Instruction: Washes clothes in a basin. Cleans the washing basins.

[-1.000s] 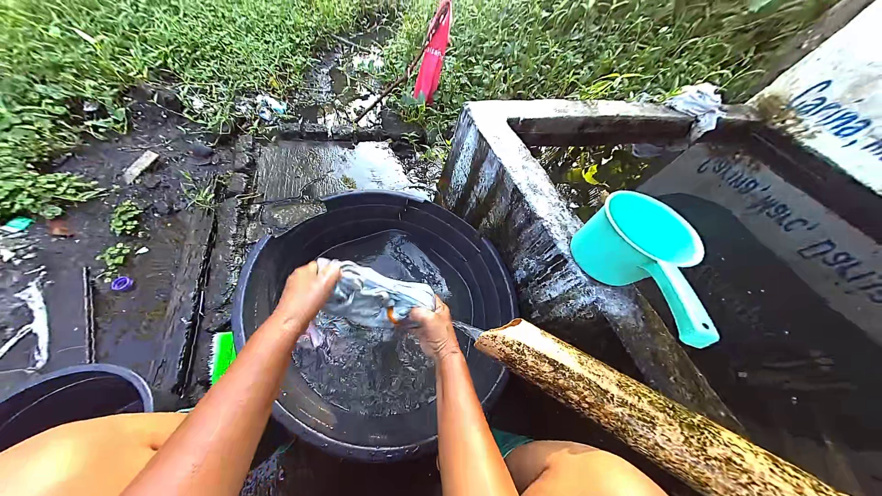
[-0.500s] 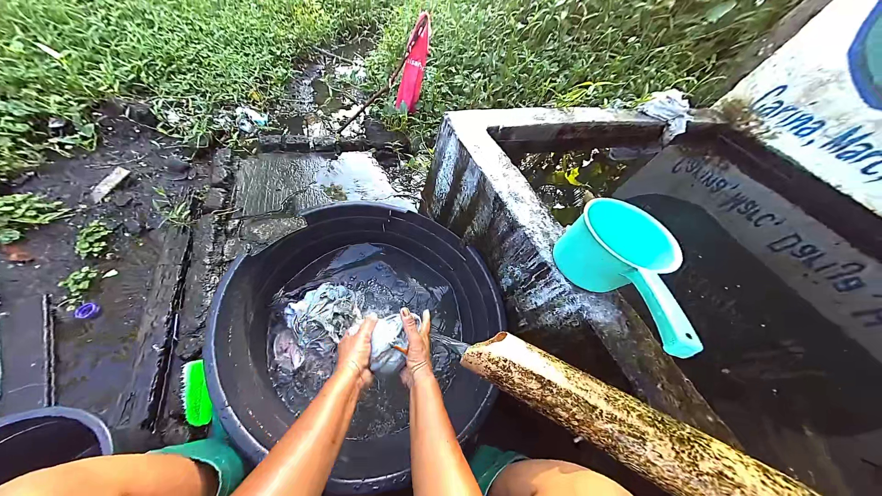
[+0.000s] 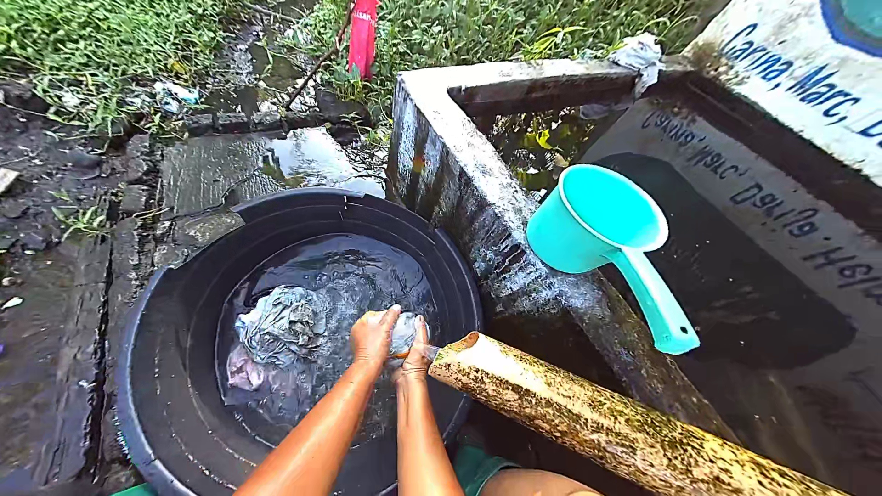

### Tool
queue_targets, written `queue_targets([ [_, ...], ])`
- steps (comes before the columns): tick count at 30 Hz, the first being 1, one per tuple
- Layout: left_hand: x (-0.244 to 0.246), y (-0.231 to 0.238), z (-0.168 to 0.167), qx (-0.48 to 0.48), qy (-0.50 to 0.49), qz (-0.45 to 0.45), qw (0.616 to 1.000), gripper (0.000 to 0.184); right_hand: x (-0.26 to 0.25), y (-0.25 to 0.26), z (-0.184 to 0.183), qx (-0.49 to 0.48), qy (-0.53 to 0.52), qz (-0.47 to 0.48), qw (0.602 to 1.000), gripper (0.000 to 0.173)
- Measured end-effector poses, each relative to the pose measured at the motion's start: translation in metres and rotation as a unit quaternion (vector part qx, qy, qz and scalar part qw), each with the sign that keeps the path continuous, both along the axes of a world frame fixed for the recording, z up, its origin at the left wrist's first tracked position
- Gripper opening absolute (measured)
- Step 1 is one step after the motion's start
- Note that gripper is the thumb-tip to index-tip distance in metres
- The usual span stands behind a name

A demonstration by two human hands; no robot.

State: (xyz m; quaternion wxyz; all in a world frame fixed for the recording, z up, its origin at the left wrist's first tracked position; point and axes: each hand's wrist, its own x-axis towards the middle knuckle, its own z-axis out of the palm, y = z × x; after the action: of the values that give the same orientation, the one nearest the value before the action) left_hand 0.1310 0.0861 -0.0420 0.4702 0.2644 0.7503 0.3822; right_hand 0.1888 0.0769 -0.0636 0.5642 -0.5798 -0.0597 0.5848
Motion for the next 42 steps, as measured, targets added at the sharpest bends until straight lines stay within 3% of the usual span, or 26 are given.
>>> queue_targets([
  [4, -0.004, -0.01, 0.019, -0.005, 0.155, -0.153, 0.976, 0.032, 0.002, -0.004, -0.001, -0.05, 0.059, 0.015, 0.997, 0.045],
  [12, -0.055, -0.032, 0.033, 0.12, 0.23, -0.293, 0.92, 0.031, -0.019, -0.015, 0.016, -0.069, 0.119, 0.14, 0.98, 0.03],
  [15, -0.093, -0.025, 0.075, 0.079, 0.243, -0.335, 0.907, 0.033, -0.04, -0.013, 0.049, -0.031, 0.12, 0.26, 0.958, 0.033],
  [19, -0.181, -0.029, 0.151, 0.088, 0.295, -0.227, 0.924, 0.038, -0.075, -0.006, 0.094, 0.066, 0.058, 0.468, 0.879, 0.062],
  [22, -0.268, -0.076, 0.196, 0.15, 0.362, -0.057, 0.918, 0.037, -0.085, -0.011, 0.103, 0.089, 0.024, 0.514, 0.853, 0.07],
  [24, -0.323, -0.127, 0.212, 0.14, 0.402, 0.035, 0.904, 0.038, -0.087, -0.018, 0.096, 0.056, 0.006, 0.504, 0.862, 0.064],
  [27, -0.388, -0.217, 0.206, 0.011, 0.467, 0.048, 0.883, 0.043, -0.084, -0.026, 0.074, -0.013, -0.052, 0.499, 0.865, 0.049],
  [30, -0.431, -0.301, 0.17, -0.135, 0.363, 0.076, 0.919, 0.05, -0.079, -0.034, 0.051, -0.066, -0.059, 0.44, 0.893, 0.041],
  [32, -0.438, -0.328, 0.156, -0.254, 0.27, 0.01, 0.929, 0.053, -0.066, -0.038, 0.037, -0.088, -0.035, 0.386, 0.917, 0.041],
  [34, -0.432, -0.32, 0.161, -0.317, 0.243, -0.068, 0.914, 0.046, -0.049, -0.039, 0.027, -0.093, 0.002, 0.31, 0.946, 0.038],
  [37, -0.428, -0.276, 0.169, -0.276, 0.255, -0.107, 0.921, 0.041, -0.022, -0.037, 0.009, -0.062, 0.072, 0.157, 0.983, 0.035],
  [39, -0.419, -0.226, 0.172, -0.233, 0.268, -0.144, 0.924, 0.039, -0.006, -0.03, -0.003, -0.026, 0.114, 0.071, 0.991, 0.039],
  [42, -0.362, -0.135, 0.173, -0.154, 0.26, -0.186, 0.935, 0.038, 0.009, -0.013, -0.004, 0.018, 0.159, 0.0, 0.987, 0.044],
])
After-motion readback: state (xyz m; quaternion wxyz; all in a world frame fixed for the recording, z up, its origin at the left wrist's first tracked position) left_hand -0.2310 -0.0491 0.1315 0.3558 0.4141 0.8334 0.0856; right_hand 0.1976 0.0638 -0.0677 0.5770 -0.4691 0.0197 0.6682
